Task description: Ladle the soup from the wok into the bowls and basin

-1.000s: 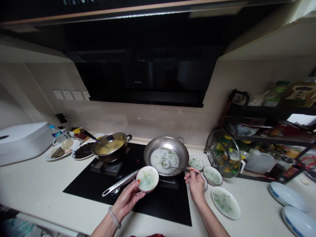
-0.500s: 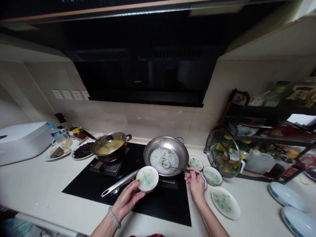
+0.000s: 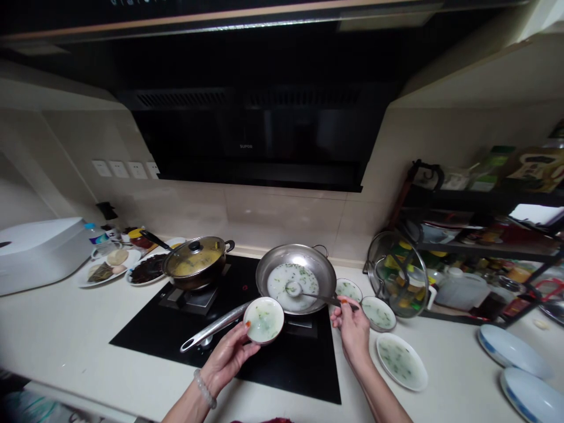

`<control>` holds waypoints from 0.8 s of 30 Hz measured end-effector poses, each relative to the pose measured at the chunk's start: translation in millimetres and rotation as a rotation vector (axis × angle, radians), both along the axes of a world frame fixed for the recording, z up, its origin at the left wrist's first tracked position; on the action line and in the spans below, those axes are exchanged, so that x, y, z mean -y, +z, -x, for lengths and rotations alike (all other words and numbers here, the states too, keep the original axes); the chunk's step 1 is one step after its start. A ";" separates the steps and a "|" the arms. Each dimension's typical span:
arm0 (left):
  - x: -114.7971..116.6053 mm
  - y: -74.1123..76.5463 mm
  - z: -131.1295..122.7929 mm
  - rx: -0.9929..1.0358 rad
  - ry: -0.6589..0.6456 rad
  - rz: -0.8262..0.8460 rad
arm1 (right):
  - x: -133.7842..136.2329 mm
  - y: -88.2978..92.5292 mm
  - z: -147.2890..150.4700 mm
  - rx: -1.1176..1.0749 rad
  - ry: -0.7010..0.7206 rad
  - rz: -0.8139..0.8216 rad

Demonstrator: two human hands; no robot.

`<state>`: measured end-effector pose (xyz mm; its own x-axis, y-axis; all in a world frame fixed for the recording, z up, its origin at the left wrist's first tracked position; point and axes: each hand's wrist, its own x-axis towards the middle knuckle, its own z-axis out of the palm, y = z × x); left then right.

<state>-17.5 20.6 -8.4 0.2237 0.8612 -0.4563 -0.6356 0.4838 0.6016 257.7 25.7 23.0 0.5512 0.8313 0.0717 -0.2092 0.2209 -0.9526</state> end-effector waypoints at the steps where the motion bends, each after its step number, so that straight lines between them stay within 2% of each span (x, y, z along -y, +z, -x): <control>1: -0.2 -0.1 0.0 0.004 -0.001 -0.001 | 1.9 4.1 1.4 -0.002 0.005 -0.008; 7: -1.0 -1.1 0.8 0.023 0.004 -0.008 | 18.3 26.9 9.0 -0.013 0.095 -0.045; 13: -2.0 -0.7 1.4 0.015 0.020 0.010 | 38.1 38.3 15.4 0.035 0.206 -0.024; 18: -2.4 0.5 2.5 0.029 0.014 -0.003 | 55.2 43.4 23.1 0.283 0.259 -0.039; 24: -1.2 0.8 3.7 0.037 -0.003 -0.015 | 71.0 46.8 28.8 0.574 0.304 -0.202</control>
